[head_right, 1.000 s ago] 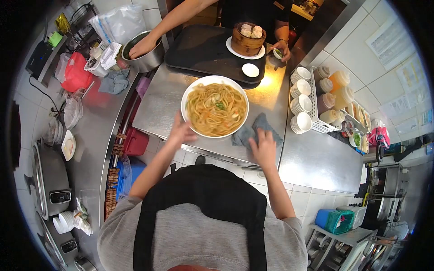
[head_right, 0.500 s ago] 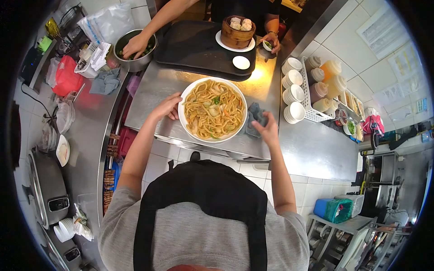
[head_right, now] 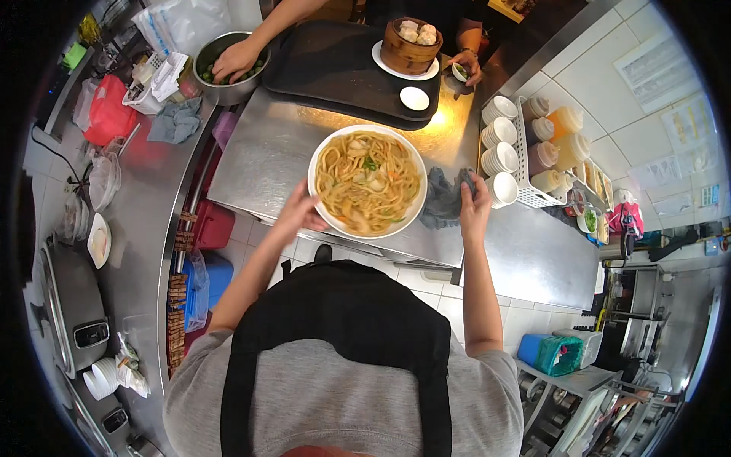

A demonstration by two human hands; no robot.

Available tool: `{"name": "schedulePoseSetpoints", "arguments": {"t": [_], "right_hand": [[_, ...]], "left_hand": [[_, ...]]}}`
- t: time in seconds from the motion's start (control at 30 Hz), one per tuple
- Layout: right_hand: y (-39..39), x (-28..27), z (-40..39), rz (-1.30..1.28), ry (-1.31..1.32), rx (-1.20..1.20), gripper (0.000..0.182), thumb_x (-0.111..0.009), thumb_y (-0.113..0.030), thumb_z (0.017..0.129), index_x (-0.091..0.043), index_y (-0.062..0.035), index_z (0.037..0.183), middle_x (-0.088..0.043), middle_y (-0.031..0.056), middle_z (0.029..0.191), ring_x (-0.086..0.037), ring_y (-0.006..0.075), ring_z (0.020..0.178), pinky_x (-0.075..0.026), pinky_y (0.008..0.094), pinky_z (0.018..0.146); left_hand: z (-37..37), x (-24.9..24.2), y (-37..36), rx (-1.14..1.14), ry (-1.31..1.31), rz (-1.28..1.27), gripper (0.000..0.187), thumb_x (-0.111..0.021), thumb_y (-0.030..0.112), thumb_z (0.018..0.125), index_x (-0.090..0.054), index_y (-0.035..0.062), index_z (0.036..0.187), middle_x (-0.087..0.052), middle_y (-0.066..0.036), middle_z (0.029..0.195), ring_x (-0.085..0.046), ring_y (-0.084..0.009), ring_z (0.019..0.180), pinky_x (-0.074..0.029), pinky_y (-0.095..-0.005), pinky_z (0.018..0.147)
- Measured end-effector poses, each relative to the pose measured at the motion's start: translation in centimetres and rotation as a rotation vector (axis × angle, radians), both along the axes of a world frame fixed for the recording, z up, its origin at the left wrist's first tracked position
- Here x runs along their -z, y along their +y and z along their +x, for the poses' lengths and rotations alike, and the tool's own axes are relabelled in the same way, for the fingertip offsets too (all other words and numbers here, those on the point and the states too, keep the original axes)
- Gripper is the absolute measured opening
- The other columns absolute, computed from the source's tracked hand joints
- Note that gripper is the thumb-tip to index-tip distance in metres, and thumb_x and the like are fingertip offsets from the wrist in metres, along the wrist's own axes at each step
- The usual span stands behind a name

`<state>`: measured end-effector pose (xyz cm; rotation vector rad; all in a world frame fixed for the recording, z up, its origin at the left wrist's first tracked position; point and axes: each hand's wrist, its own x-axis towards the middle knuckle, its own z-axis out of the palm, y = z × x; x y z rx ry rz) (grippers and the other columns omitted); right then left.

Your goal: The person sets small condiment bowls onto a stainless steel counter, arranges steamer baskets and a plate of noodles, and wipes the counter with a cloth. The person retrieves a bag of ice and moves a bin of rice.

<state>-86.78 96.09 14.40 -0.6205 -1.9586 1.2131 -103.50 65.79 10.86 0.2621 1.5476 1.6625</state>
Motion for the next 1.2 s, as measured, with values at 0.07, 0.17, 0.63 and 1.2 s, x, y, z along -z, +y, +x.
{"name": "schedulePoseSetpoints", "arguments": {"t": [0.07,0.17,0.63,1.2], "right_hand": [[-0.5,0.1,0.5,-0.123,0.057,0.033,0.021,-0.058,-0.002,0.081,-0.054,0.0063,0.099,-0.06,0.0078,0.091,-0.054,0.0127,0.084,-0.042,0.024,0.076],[-0.8,0.3,1.2,-0.279,0.075,-0.011,0.024,-0.061,-0.002,0.079,-0.054,0.0067,0.101,-0.06,0.0072,0.092,-0.055,0.0135,0.084,-0.043,0.0242,0.077],[-6.1,-1.7,4.4,0.454,-0.397,-0.2,0.033,-0.052,0.008,0.073,-0.06,-0.0021,0.103,-0.053,0.0139,0.09,-0.054,0.0315,0.082,-0.045,0.0347,0.072],[2.3,-2.1,-4.2,1.18,-0.507,-0.532,0.023,-0.053,-0.007,0.076,-0.064,-0.0195,0.092,-0.051,0.0048,0.083,-0.057,0.0199,0.083,-0.037,0.0361,0.075]], "left_hand": [[3.6,-2.0,-0.3,-0.024,-0.129,0.036,0.077,-0.048,0.025,0.085,0.001,0.0121,0.142,-0.062,-0.018,0.089,-0.064,-0.02,0.056,-0.054,-0.0265,0.045],[1.6,-1.1,-1.1,0.032,-0.158,-0.014,0.082,-0.049,0.018,0.086,0.012,0.0156,0.141,-0.058,-0.024,0.101,-0.064,-0.024,0.06,-0.055,-0.0307,0.049],[2.5,-0.5,0.4,-0.026,-0.12,0.099,0.083,-0.048,0.002,0.076,0.002,0.0138,0.142,-0.058,-0.02,0.103,-0.065,-0.0203,0.062,-0.056,-0.0275,0.051],[1.0,-0.6,0.4,0.062,-0.097,0.034,0.08,-0.046,0.004,0.076,-0.003,0.0174,0.142,-0.059,-0.018,0.103,-0.066,-0.0215,0.065,-0.058,-0.0298,0.057]]}}
